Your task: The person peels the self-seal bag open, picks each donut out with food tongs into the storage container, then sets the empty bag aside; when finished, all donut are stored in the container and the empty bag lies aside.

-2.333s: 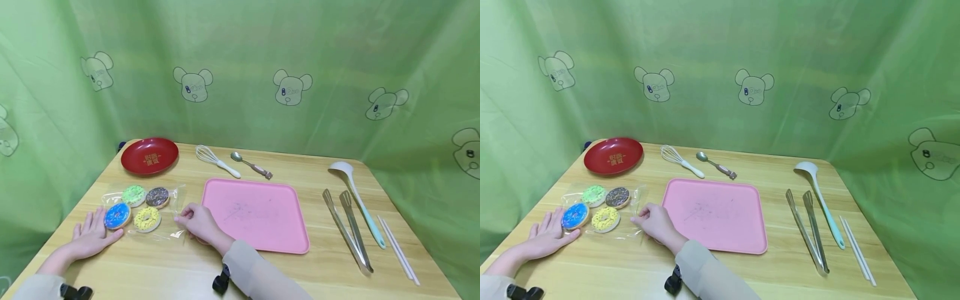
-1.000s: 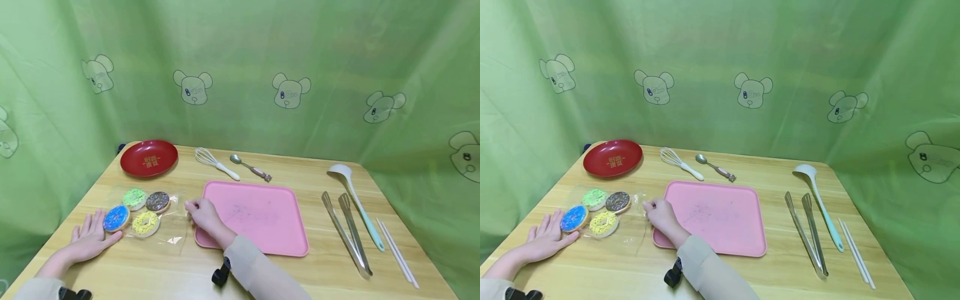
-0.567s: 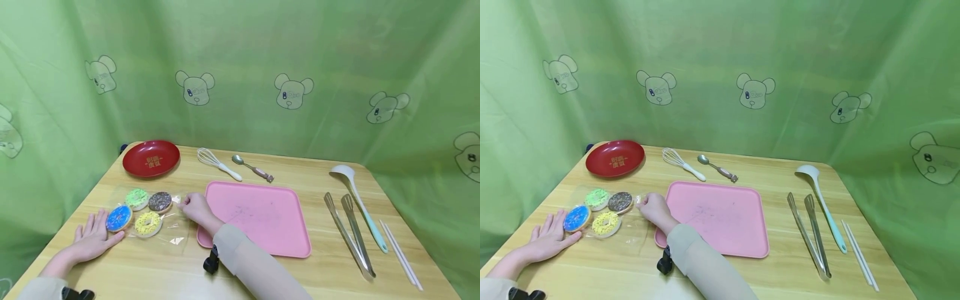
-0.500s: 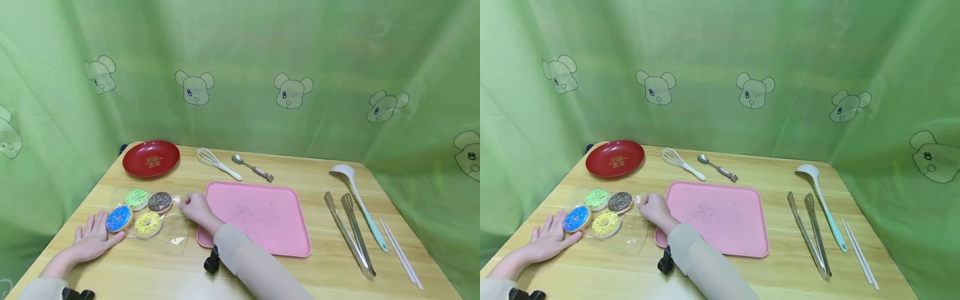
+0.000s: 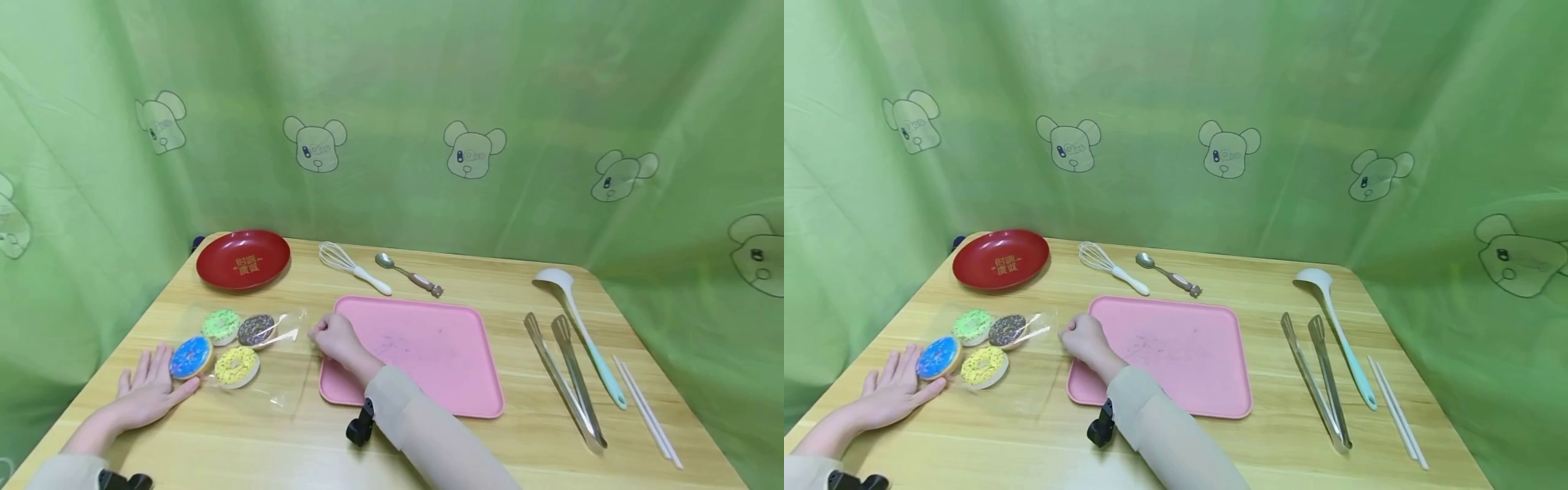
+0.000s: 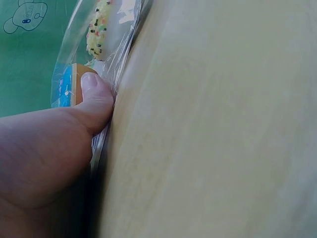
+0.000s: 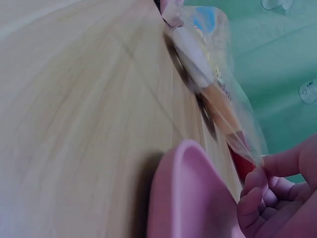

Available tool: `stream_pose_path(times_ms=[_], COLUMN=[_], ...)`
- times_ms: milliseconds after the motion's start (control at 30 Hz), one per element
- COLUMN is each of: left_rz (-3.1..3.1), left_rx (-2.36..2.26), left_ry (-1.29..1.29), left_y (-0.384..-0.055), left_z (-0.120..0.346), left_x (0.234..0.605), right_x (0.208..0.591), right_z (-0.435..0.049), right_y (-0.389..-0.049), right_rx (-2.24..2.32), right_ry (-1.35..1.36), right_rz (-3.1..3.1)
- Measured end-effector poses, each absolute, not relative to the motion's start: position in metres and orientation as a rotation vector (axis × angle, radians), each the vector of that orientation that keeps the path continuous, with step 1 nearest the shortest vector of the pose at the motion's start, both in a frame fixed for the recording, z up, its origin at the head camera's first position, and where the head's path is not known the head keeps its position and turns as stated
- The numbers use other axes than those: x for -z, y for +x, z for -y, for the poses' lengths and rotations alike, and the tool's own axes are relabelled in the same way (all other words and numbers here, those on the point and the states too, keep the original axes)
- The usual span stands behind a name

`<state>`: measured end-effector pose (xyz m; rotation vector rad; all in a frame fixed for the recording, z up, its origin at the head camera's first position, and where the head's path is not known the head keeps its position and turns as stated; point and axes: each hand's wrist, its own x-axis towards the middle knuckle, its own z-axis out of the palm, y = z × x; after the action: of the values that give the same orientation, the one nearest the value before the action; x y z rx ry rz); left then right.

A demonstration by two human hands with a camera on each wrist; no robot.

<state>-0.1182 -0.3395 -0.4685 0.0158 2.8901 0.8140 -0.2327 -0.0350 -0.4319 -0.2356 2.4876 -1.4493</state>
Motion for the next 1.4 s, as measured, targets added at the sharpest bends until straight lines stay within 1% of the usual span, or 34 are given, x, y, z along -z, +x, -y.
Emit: stream_pose_path(times_ms=[300, 567, 900, 1200, 1400], left_rz=[-2.900, -2.909, -2.958, -2.964, -2.994], left_rx=[-0.793, -0.803, -0.799, -0.855, -0.902], left_ry=[0.019, 0.016, 0.010, 0.100, 0.185], left_y=[-0.118, -0.120, -0.126, -0.133, -0.135], left_z=[0.341, 0.343, 0.336, 0.323, 0.304], left_x=[0.470, 0.468, 0.453, 0.438, 0.424], right_x=[0.433, 0.435, 0.428, 0.420, 0.419], right_z=[0.029, 0.026, 0.007, -0.029, -0.055], right_y=[-0.229, -0.232, -0.237, -0.230, -0.226], right_rx=[1.554, 1.552, 1.677, 1.684, 1.690], right_ry=[-0.122, -0.032, -0.095, -0.163, -0.154], right_rz=[-2.364, -2.323, -2.214, -2.212, -2.217])
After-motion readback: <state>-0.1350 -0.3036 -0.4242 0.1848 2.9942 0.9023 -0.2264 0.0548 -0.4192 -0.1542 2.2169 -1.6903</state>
